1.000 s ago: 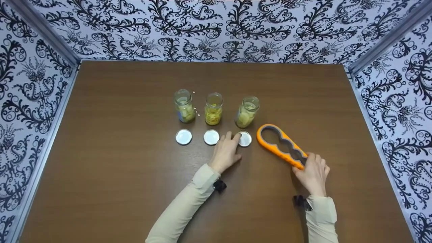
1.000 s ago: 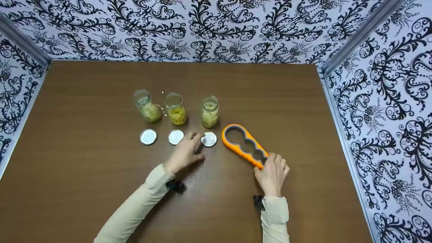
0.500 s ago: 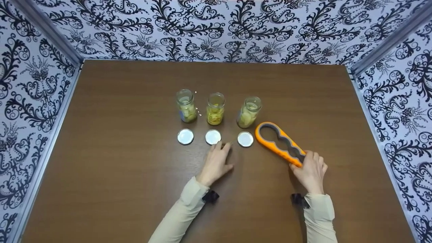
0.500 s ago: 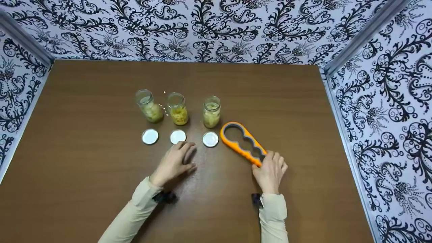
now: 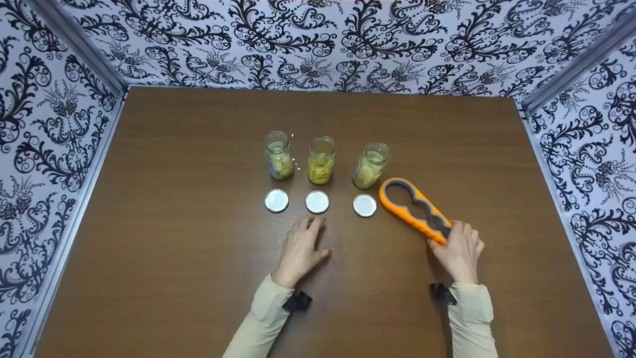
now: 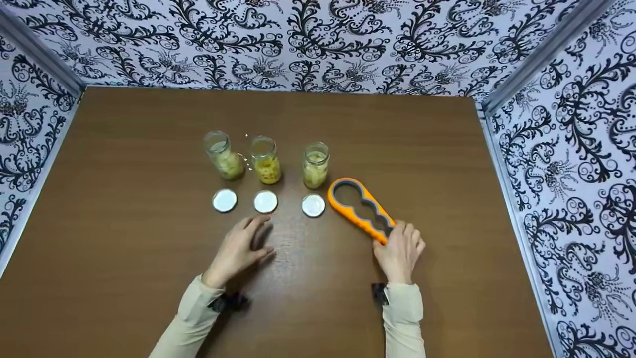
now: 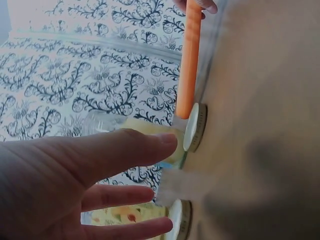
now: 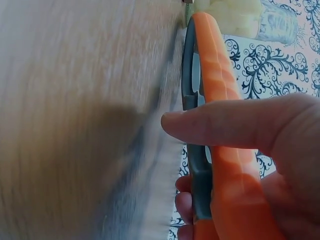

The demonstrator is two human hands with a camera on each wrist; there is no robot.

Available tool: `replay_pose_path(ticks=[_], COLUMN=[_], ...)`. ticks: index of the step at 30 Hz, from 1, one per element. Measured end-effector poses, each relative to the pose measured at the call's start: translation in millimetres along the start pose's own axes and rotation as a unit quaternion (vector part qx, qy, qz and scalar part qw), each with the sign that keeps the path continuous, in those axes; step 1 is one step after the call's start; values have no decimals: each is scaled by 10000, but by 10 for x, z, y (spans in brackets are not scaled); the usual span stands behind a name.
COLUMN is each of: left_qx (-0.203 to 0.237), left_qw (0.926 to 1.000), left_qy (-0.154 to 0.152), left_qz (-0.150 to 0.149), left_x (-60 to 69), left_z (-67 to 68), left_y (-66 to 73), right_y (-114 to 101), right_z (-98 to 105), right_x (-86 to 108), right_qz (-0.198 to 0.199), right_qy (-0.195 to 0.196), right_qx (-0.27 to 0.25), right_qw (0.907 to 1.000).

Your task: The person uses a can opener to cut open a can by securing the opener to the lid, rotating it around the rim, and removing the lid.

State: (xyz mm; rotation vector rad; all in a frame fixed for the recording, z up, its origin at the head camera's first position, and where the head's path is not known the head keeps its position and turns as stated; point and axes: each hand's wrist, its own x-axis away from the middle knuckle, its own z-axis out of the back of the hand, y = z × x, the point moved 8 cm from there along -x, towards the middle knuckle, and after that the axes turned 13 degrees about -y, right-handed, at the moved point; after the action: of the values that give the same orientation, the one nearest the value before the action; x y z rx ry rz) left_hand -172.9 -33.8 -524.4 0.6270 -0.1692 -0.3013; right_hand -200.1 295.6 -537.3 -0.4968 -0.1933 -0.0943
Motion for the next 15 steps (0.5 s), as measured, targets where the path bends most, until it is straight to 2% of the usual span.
replay_pose_path(ticks=[7,15], left_qx=[151,286], left_qw=[9997,9994], left_qy=[47,68], left_qz=[191,183], left_x=[102,158], left_z=[2,-6], left_y=[-104,-159], right_y=[-24,-52], right_z=[-76,-138], right_x=[-5,-22], right_qz=[-135,-233], right_qy=[-307,-547], right_qx=[5,-28], right_qw=[9994,9982])
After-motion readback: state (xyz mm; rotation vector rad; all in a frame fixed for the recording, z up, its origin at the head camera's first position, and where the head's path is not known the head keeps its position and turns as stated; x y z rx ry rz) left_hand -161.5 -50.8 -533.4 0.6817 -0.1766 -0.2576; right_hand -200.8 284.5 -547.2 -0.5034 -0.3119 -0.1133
